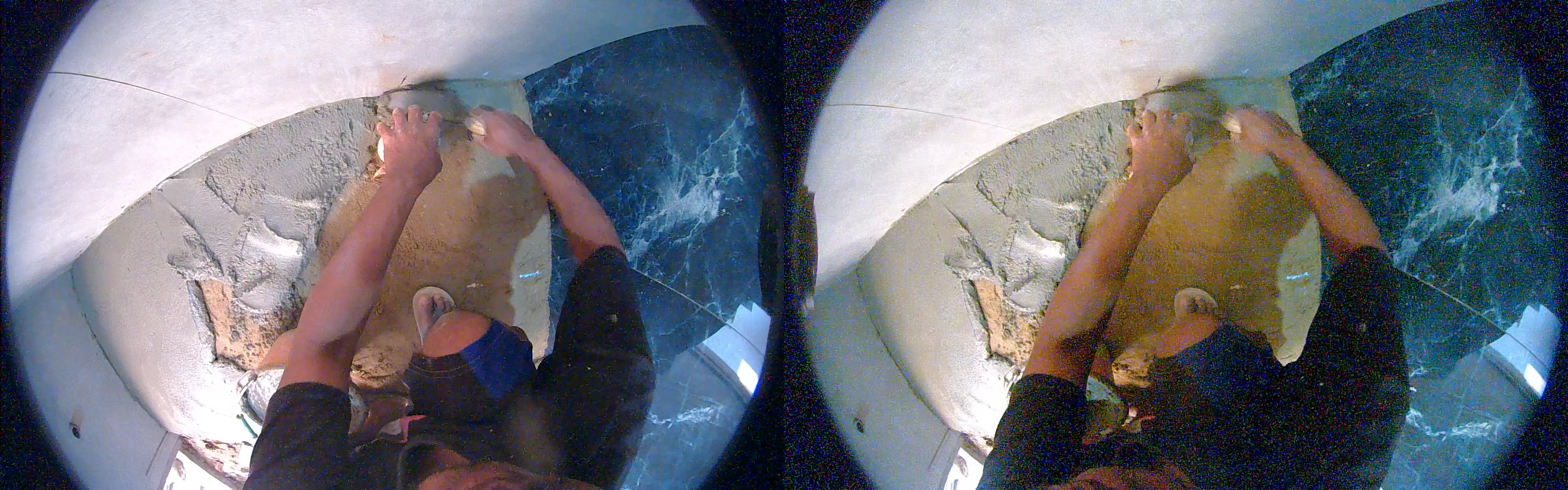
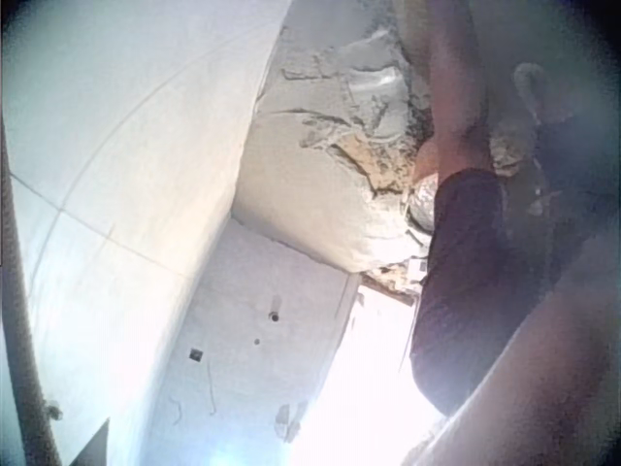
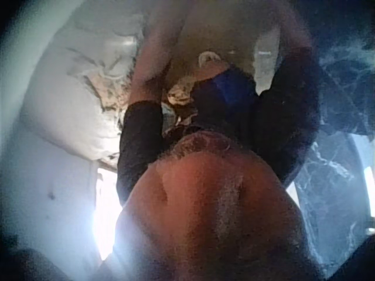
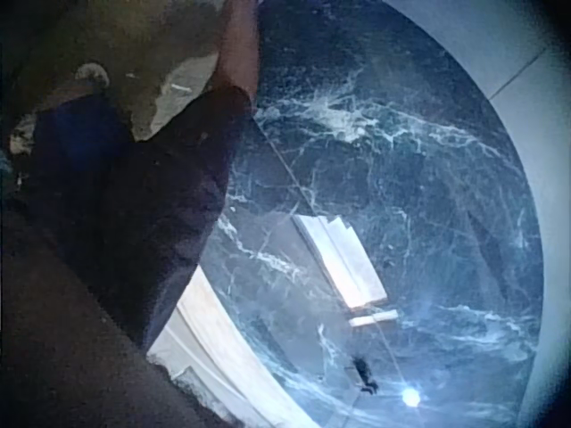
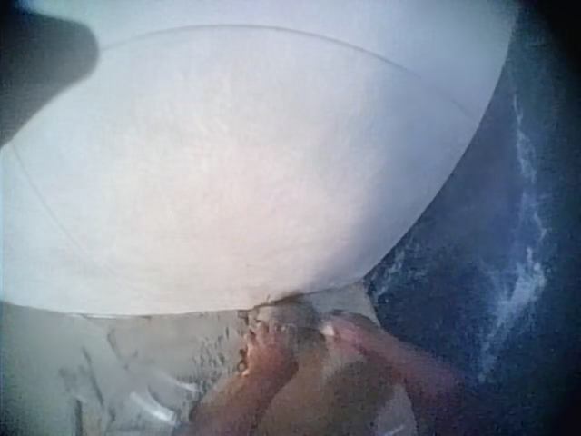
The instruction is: The person pours wet concrete from a bucket onto a floor and spreads it using a trowel. They use a wooden float to level and smooth the surface, adding small amounts of concrete by hand and with a trowel to fill gaps before continuing to smooth the area.
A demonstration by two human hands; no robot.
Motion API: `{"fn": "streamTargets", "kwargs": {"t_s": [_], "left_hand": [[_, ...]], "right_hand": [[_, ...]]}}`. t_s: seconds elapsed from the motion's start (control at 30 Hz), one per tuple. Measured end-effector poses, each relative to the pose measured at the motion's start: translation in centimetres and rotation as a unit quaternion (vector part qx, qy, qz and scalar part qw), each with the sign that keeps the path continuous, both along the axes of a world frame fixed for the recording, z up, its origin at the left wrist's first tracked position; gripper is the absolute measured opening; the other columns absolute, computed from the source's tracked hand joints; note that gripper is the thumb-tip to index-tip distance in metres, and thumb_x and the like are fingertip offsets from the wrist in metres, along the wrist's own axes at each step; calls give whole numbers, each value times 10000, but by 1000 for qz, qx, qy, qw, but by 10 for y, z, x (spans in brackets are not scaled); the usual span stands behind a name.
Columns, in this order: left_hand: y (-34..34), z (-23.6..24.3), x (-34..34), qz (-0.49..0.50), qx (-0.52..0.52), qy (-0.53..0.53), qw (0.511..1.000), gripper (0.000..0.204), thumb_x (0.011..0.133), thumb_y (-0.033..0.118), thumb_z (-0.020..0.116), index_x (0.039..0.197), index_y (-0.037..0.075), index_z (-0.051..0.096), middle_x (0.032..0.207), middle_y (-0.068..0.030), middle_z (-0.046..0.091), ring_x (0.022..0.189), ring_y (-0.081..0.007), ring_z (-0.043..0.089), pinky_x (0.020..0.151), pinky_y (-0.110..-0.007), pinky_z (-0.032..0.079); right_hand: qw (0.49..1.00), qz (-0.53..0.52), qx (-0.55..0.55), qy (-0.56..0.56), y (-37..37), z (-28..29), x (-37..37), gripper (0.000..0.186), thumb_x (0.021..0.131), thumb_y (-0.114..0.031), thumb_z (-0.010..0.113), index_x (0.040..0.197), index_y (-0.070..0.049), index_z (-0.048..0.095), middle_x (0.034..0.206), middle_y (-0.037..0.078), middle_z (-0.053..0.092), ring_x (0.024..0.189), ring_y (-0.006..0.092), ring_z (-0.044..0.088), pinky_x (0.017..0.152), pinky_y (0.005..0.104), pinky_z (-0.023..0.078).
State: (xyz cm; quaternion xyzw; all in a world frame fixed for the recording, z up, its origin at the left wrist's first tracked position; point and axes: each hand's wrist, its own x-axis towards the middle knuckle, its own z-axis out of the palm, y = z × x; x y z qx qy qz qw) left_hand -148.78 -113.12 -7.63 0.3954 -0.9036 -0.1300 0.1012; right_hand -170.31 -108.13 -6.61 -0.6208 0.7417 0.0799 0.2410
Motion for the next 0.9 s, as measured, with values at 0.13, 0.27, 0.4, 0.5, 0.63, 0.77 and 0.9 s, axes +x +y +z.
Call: {"fn": "streamTargets", "kwargs": {"t_s": [0.13,0.27,0.4,0.5,0.63,0.77,0.9], "left_hand": [[1,6,-5,-9,7,-31,999,441,763,172,639,1195,152,556,1233,-120,516,1198,-337,462,921,-592,404],[1,7,-3,-7,15,-38,999,464,780,175,627,1236,153,542,1264,-129,503,1216,-337,453,940,-590,398],[3,7,-1,-13,22,-35,999,481,790,181,621,1260,157,525,1292,-132,492,1235,-339,439,956,-593,388],[1,8,-2,-14,31,-53,998,498,809,195,605,1295,160,499,1318,-133,478,1256,-348,424,963,-596,381],[3,3,-4,-19,20,-61,998,498,834,216,576,1319,163,479,1334,-136,466,1272,-362,418,975,-599,369],[2,4,-2,-21,26,-69,997,504,840,226,571,1330,170,468,1352,-136,449,1277,-371,418,993,-604,349],[-1,12,1,-16,50,-74,996,537,817,232,611,1331,179,464,1364,-133,442,1280,-375,412,1006,-604,337]], "right_hand": [[999,43,-2,22,-23,-7,2,412,779,-184,648,1160,-54,556,1019,217,650,969,422,612,813,513,498],[996,68,9,56,-35,-6,7,318,770,-161,649,1057,-52,564,957,205,658,925,425,624,764,527,504],[997,24,3,78,-25,-7,6,350,771,-161,649,1105,-77,583,977,195,664,924,410,630,784,516,504],[996,-29,-9,87,-6,4,-10,354,772,-182,653,1114,-96,610,992,182,670,925,401,634,800,503,506],[991,-80,2,105,25,5,-40,343,806,-301,630,1107,-136,642,993,177,678,898,384,652,771,493,520],[991,-85,-45,90,46,5,-48,401,816,-420,622,1118,-158,651,974,174,685,857,393,660,741,498,526],[976,-197,11,98,62,-4,-48,415,807,-449,641,1093,-148,652,978,173,685,865,391,655,753,480,523]]}}
